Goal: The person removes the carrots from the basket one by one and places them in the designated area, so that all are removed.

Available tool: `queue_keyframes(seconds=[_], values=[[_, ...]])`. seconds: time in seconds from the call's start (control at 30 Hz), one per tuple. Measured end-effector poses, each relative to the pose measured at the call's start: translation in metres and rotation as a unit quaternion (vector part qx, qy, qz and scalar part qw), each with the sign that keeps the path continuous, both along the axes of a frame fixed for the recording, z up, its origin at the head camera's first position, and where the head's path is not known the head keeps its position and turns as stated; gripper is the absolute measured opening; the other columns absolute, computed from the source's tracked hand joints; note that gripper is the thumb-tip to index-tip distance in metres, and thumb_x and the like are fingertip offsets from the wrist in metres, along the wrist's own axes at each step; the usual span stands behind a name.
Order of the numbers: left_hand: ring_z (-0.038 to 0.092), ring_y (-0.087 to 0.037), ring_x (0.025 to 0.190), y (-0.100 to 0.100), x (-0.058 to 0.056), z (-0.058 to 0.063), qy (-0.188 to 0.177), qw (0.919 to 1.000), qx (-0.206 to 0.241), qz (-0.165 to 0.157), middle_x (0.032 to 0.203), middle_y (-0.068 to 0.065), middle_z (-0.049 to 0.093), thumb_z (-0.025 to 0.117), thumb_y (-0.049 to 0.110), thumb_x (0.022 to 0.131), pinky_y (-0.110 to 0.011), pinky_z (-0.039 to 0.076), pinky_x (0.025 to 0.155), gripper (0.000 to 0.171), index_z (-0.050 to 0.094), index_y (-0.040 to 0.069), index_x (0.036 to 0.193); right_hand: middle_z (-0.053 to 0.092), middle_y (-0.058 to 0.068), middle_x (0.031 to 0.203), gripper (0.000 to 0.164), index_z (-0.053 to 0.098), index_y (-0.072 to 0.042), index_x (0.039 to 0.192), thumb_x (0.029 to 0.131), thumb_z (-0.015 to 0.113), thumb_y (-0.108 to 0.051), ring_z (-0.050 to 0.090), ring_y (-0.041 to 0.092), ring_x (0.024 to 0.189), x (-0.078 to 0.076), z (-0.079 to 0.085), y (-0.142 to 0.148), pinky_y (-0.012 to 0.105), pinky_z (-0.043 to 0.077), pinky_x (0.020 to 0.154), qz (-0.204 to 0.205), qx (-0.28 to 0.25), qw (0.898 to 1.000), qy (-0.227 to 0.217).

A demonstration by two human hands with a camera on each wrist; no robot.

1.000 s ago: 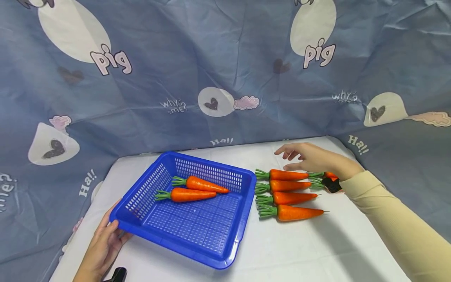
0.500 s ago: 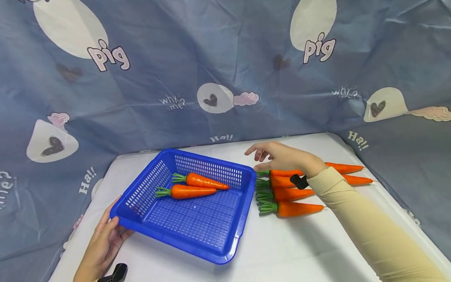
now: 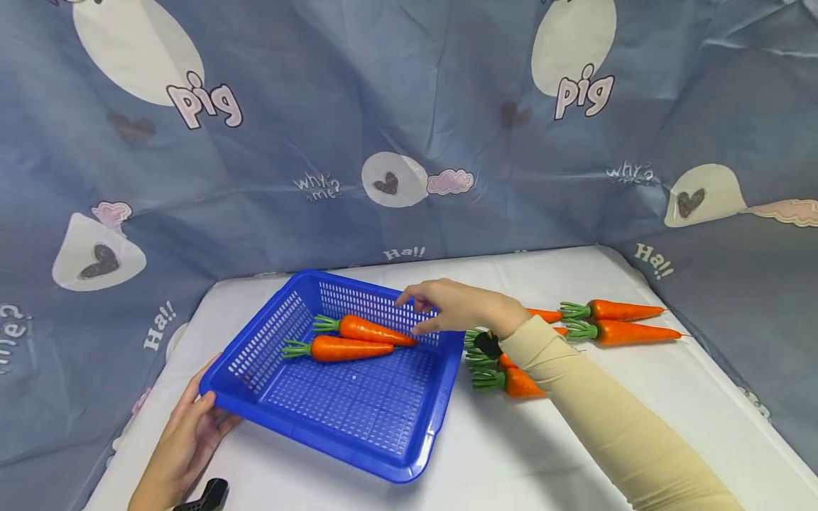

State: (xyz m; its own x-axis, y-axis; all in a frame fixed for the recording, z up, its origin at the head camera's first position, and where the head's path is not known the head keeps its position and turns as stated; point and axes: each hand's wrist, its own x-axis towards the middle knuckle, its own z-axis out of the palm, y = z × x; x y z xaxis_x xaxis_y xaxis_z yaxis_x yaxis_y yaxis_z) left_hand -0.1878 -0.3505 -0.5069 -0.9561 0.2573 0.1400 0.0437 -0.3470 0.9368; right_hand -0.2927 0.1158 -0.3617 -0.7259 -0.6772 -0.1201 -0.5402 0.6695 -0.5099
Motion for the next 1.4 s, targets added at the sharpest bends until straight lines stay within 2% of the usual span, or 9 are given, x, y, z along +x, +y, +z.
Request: queue_keyframes(seconds=[0.13,0.43,0.7,0.9,1.03,1.23,1.4], values=[[0.071,-0.011,0.127,-0.002,0.002,-0.001,-0.007,0.9999,0.009,-0.006,0.148,0.010,0.067,0.030,0.007,0.116,-0.033,0.062,0.097,0.055,0.043,0.034,0.162,0.069,0.015,0.127,0.053,0.061,-0.014,0.150,0.100,0.078,-0.024,0.064,0.030,0.119,0.002,-0.011,-0.022,0.043,0.053,0.107,0.021,0.008,1.000,-0.012],[0.071,-0.012,0.128,-0.002,0.000,-0.001,-0.004,0.9996,0.024,-0.014,0.148,0.008,0.067,0.029,0.007,0.116,-0.035,0.062,0.098,0.056,0.042,0.033,0.164,0.068,0.015,0.137,0.055,0.059,-0.012,0.151,0.101,0.078,-0.025,0.064,0.032,0.125,-0.003,-0.013,-0.059,0.043,0.053,0.109,0.044,0.024,0.998,-0.030],[0.071,-0.011,0.126,-0.002,0.001,0.000,-0.009,0.9999,0.010,0.000,0.147,0.010,0.067,0.030,0.008,0.117,-0.034,0.063,0.096,0.055,0.043,0.034,0.163,0.064,0.012,0.148,0.057,0.058,-0.013,0.153,0.101,0.077,-0.024,0.062,0.031,0.135,-0.009,-0.022,-0.085,0.043,0.051,0.117,0.049,0.032,0.997,-0.045],[0.071,-0.011,0.127,0.001,0.001,0.001,-0.006,1.0000,0.004,0.000,0.148,0.009,0.066,0.029,0.008,0.117,-0.034,0.062,0.097,0.055,0.041,0.032,0.164,0.063,0.010,0.152,0.058,0.059,-0.014,0.153,0.100,0.079,-0.028,0.060,0.028,0.138,-0.011,-0.028,-0.102,0.043,0.048,0.120,0.044,0.054,0.997,-0.033],[0.071,-0.011,0.127,0.002,0.000,0.002,-0.001,0.9999,0.009,-0.007,0.148,0.009,0.066,0.028,0.008,0.117,-0.034,0.062,0.098,0.055,0.040,0.032,0.165,0.064,0.009,0.150,0.059,0.060,-0.015,0.151,0.097,0.081,-0.026,0.060,0.026,0.136,-0.011,-0.032,-0.112,0.041,0.047,0.121,0.038,0.062,0.997,-0.032],[0.070,-0.011,0.127,0.001,0.000,0.001,0.000,0.9998,0.012,-0.017,0.149,0.009,0.066,0.027,0.009,0.117,-0.035,0.061,0.098,0.055,0.039,0.033,0.165,0.068,0.005,0.139,0.061,0.065,-0.021,0.146,0.089,0.089,-0.014,0.062,0.020,0.123,-0.008,-0.038,-0.123,0.036,0.050,0.115,0.017,0.082,0.996,-0.030],[0.069,-0.010,0.128,-0.002,0.002,0.001,-0.003,0.9998,-0.017,-0.003,0.150,0.011,0.064,0.028,0.010,0.117,-0.035,0.062,0.098,0.055,0.035,0.033,0.167,0.070,0.001,0.129,0.055,0.067,-0.022,0.140,0.091,0.085,-0.004,0.061,0.017,0.112,-0.005,-0.045,-0.133,0.030,0.055,0.105,0.010,0.088,0.996,-0.013]])
